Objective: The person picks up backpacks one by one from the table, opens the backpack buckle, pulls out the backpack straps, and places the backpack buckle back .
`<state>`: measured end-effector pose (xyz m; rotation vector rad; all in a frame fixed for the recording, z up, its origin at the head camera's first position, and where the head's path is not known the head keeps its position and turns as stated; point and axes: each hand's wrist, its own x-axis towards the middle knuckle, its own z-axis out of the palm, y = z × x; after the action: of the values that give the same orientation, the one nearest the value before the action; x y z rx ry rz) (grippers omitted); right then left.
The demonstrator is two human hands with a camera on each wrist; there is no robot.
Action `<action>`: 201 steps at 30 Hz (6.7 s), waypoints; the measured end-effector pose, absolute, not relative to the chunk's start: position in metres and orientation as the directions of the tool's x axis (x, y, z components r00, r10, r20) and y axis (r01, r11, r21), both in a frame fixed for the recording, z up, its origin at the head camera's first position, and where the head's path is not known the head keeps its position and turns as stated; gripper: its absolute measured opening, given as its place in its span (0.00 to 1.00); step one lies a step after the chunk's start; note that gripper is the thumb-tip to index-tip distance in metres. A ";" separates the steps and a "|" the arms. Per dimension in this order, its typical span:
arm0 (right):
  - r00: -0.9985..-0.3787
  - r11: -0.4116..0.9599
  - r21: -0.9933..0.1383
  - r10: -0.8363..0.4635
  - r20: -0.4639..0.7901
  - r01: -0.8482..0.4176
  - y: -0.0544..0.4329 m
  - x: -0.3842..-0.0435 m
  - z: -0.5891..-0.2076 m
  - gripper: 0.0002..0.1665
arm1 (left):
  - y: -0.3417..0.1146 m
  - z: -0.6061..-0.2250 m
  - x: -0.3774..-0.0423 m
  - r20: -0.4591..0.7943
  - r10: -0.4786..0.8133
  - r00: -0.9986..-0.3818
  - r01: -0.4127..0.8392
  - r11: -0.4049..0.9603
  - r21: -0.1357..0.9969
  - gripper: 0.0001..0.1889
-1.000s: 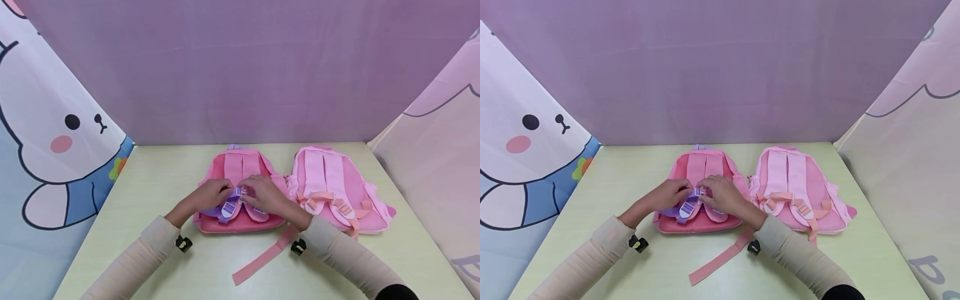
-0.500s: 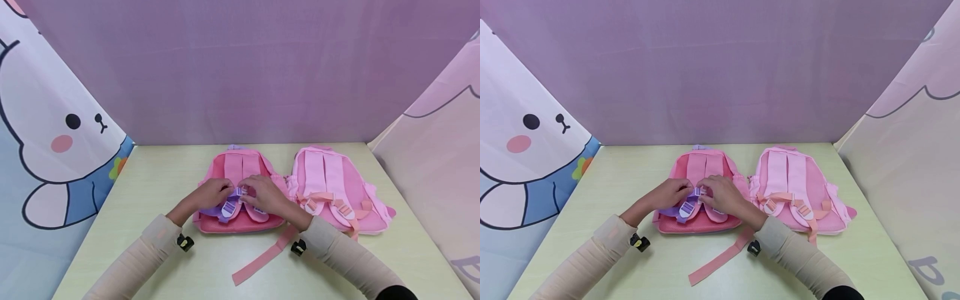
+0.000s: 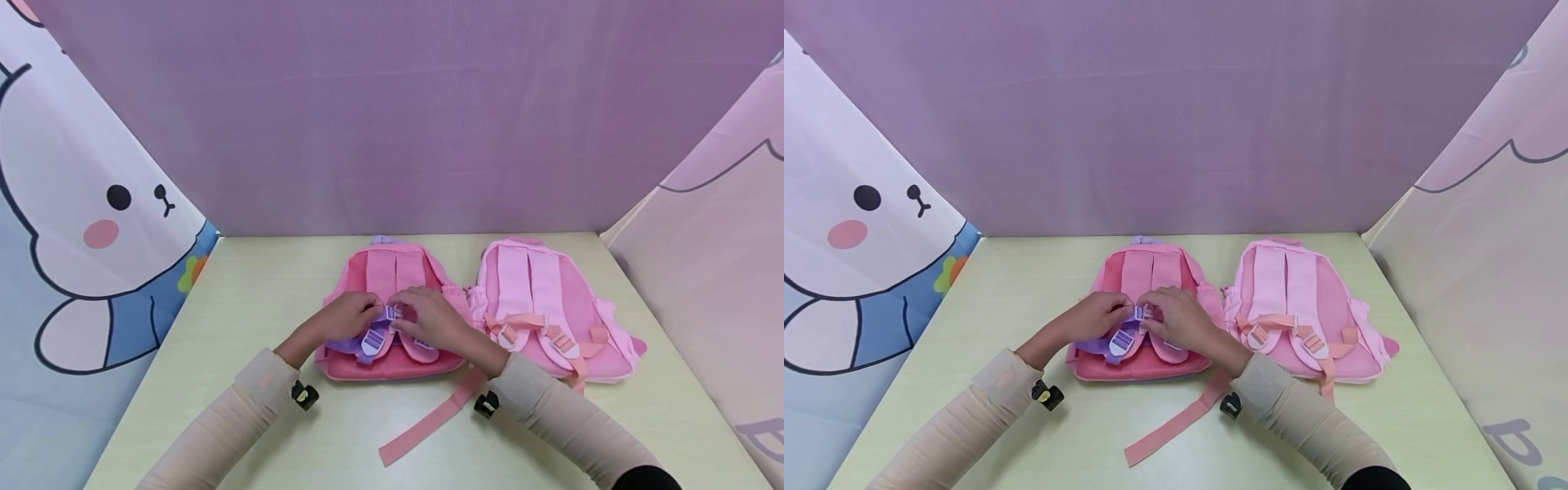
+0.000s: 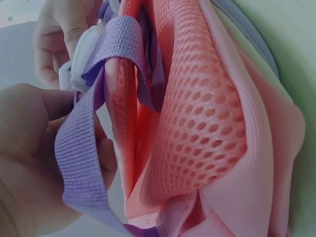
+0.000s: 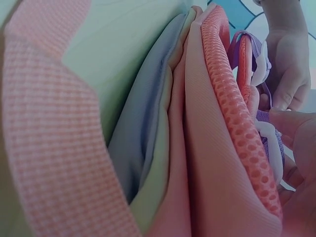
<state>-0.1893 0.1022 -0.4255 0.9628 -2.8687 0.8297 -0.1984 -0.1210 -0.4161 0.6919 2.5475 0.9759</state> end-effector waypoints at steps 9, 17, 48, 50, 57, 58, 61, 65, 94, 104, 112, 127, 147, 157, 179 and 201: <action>-0.807 0.676 -0.466 -0.565 0.171 -0.572 0.102 -0.190 -0.427 0.22 | -0.117 -0.418 -0.200 -0.116 0.544 -0.831 0.335 0.655 0.677 0.10; -0.811 0.681 -0.465 -0.561 0.166 -0.566 0.102 -0.190 -0.427 0.22 | -0.117 -0.416 -0.200 -0.125 0.547 -0.827 0.321 0.644 0.694 0.11; -0.802 0.664 -0.471 -0.566 0.190 -0.580 0.104 -0.192 -0.430 0.19 | -0.129 -0.412 -0.202 -0.155 0.569 -0.807 0.285 0.606 0.743 0.09; -0.801 0.660 -0.475 -0.567 0.194 -0.582 0.105 -0.192 -0.430 0.19 | -0.128 -0.412 -0.202 -0.158 0.570 -0.806 0.283 0.607 0.743 0.09; -0.804 0.658 -0.487 -0.565 0.185 -0.574 0.104 -0.191 -0.429 0.19 | -0.129 -0.415 -0.204 -0.159 0.574 -0.803 0.274 0.593 0.757 0.10; -0.806 0.660 -0.487 -0.564 0.181 -0.571 0.104 -0.191 -0.428 0.19 | -0.129 -0.415 -0.203 -0.158 0.575 -0.803 0.274 0.591 0.758 0.10; -0.809 0.665 -0.488 -0.563 0.169 -0.565 0.103 -0.190 -0.428 0.20 | -0.129 -0.415 -0.203 -0.161 0.577 -0.801 0.268 0.586 0.765 0.10; -0.808 0.666 -0.489 -0.568 0.158 -0.564 0.103 -0.190 -0.428 0.20 | -0.129 -0.416 -0.203 -0.167 0.581 -0.797 0.260 0.580 0.772 0.11; -0.817 0.674 -0.486 -0.551 0.172 -0.557 0.103 -0.189 -0.427 0.21 | -0.134 -0.412 -0.201 -0.184 0.567 -0.803 0.259 0.610 0.749 0.11; -0.813 0.667 -0.492 -0.558 0.168 -0.560 0.103 -0.190 -0.428 0.21 | -0.135 -0.413 -0.200 -0.186 0.549 -0.815 0.234 0.605 0.761 0.11; -0.815 0.670 -0.493 -0.557 0.162 -0.556 0.103 -0.191 -0.428 0.21 | -0.134 -0.412 -0.200 -0.184 0.555 -0.811 0.230 0.592 0.772 0.11; -0.812 0.669 -0.491 -0.562 0.157 -0.558 0.102 -0.191 -0.428 0.22 | -0.130 -0.414 -0.202 -0.177 0.563 -0.808 0.242 0.590 0.771 0.11; -0.809 0.666 -0.489 -0.564 0.163 -0.563 0.101 -0.192 -0.428 0.22 | -0.128 -0.413 -0.204 -0.184 0.582 -0.792 0.245 0.579 0.777 0.12; -0.817 0.670 -0.499 -0.556 0.155 -0.550 0.102 -0.192 -0.428 0.22 | -0.137 -0.412 -0.204 -0.194 0.565 -0.802 0.224 0.586 0.779 0.12; -0.810 0.664 -0.494 -0.564 0.161 -0.561 0.103 -0.194 -0.429 0.22 | -0.136 -0.413 -0.204 -0.196 0.551 -0.812 0.206 0.583 0.786 0.10; -0.811 0.667 -0.493 -0.562 0.160 -0.559 0.101 -0.192 -0.427 0.23 | -0.128 -0.413 -0.204 -0.183 0.570 -0.801 0.231 0.577 0.783 0.11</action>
<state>-0.1917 0.1008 -0.4265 0.9664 -2.8735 0.8469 -0.2044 -0.1276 -0.4128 0.6451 2.3924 1.1010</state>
